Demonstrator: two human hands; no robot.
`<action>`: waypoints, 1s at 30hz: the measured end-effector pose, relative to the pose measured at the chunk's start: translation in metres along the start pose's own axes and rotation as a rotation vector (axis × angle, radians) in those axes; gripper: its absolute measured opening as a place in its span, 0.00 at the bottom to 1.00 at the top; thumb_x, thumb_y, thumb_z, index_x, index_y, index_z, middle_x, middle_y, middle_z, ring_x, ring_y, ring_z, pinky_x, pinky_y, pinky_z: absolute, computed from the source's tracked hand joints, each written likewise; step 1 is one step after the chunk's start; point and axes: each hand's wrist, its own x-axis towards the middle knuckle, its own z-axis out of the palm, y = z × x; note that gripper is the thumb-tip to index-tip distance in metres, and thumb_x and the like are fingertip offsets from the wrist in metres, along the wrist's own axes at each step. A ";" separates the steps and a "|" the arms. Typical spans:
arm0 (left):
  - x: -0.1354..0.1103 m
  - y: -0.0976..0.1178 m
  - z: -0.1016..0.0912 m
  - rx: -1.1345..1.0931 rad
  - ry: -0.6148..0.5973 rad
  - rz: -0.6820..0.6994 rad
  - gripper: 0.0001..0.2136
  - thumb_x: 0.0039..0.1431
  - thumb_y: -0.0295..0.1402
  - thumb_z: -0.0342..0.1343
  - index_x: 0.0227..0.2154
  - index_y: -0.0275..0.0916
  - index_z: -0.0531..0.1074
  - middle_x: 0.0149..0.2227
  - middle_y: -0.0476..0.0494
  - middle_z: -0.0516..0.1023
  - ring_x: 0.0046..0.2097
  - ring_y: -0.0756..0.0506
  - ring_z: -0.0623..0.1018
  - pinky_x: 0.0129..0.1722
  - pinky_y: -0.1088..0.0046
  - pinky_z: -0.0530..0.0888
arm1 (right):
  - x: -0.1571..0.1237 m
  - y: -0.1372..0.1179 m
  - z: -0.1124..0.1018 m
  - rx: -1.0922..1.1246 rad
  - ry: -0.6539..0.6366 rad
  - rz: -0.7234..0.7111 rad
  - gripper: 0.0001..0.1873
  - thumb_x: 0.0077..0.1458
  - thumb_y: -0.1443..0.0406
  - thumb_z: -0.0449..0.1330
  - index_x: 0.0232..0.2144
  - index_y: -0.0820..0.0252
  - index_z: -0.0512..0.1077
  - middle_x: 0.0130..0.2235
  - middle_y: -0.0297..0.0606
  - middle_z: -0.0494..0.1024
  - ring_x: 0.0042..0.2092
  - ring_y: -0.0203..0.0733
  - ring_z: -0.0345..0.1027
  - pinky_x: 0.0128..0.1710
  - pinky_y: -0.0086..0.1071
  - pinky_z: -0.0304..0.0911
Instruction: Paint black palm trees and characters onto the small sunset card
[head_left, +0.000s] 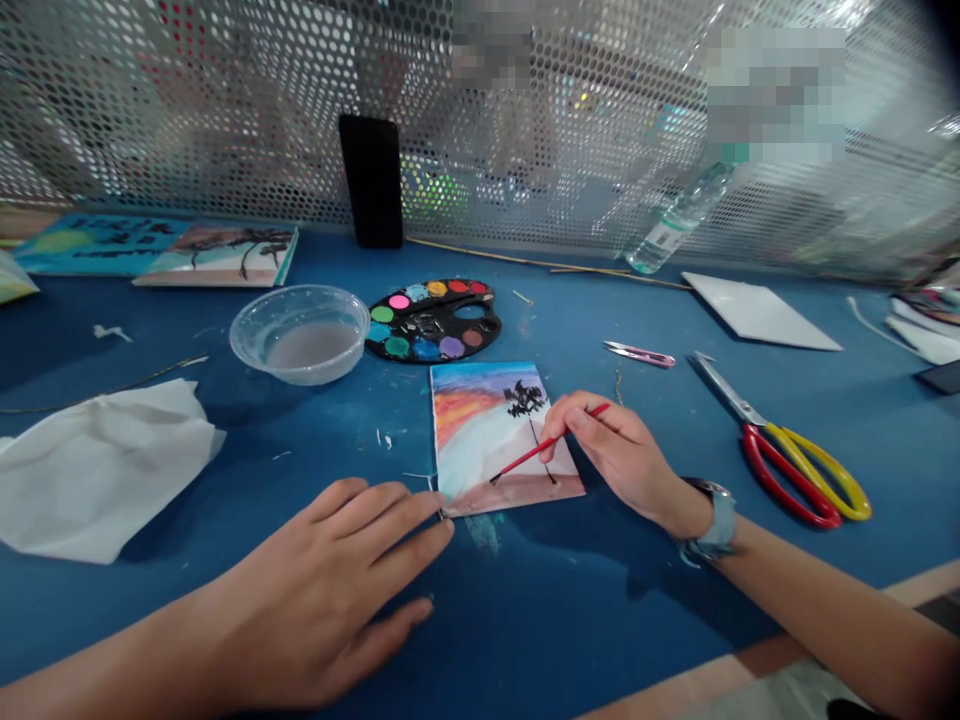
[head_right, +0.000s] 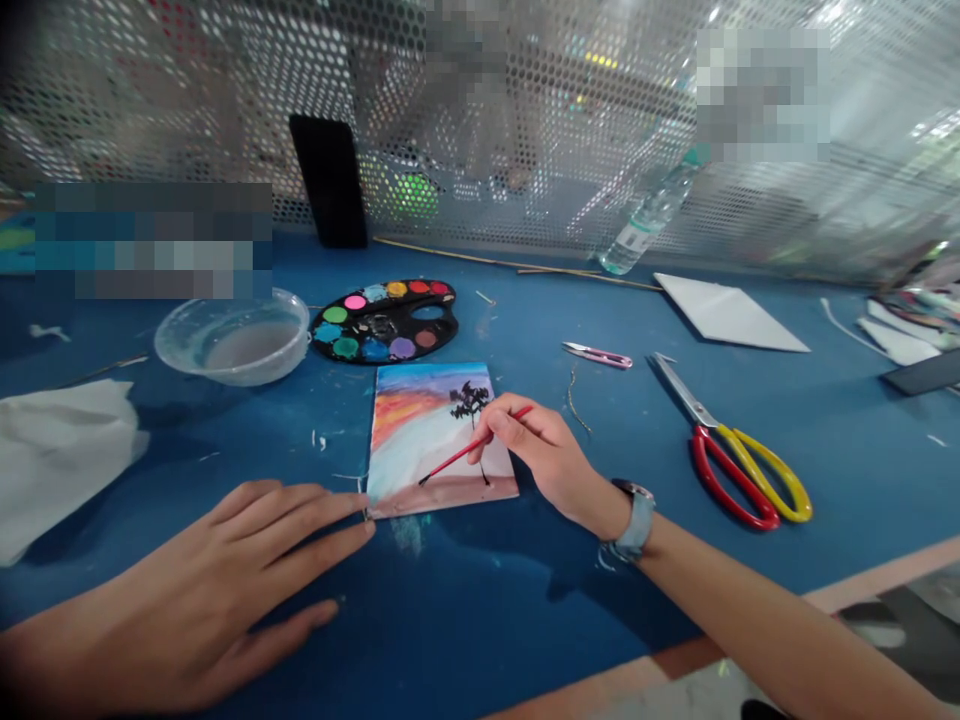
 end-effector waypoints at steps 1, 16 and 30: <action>-0.001 0.000 0.001 -0.030 0.020 -0.032 0.17 0.68 0.40 0.52 0.56 0.42 0.71 0.55 0.46 0.79 0.51 0.41 0.78 0.49 0.63 0.65 | 0.000 0.000 0.000 0.006 0.001 -0.014 0.14 0.70 0.59 0.53 0.36 0.54 0.77 0.34 0.35 0.79 0.39 0.40 0.74 0.44 0.36 0.64; -0.005 -0.023 0.006 -0.262 0.005 -0.243 0.16 0.68 0.29 0.49 0.55 0.50 0.70 0.55 0.56 0.78 0.53 0.48 0.77 0.52 0.67 0.67 | 0.002 -0.002 0.005 0.089 0.071 -0.055 0.13 0.70 0.61 0.54 0.36 0.52 0.78 0.33 0.32 0.80 0.37 0.38 0.75 0.43 0.34 0.66; -0.009 0.008 0.001 0.211 -0.025 0.032 0.19 0.70 0.32 0.39 0.55 0.43 0.71 0.53 0.49 0.79 0.49 0.43 0.73 0.51 0.60 0.63 | 0.009 -0.020 -0.016 0.094 0.315 -0.205 0.13 0.66 0.62 0.59 0.30 0.55 0.80 0.30 0.34 0.77 0.32 0.36 0.71 0.37 0.32 0.66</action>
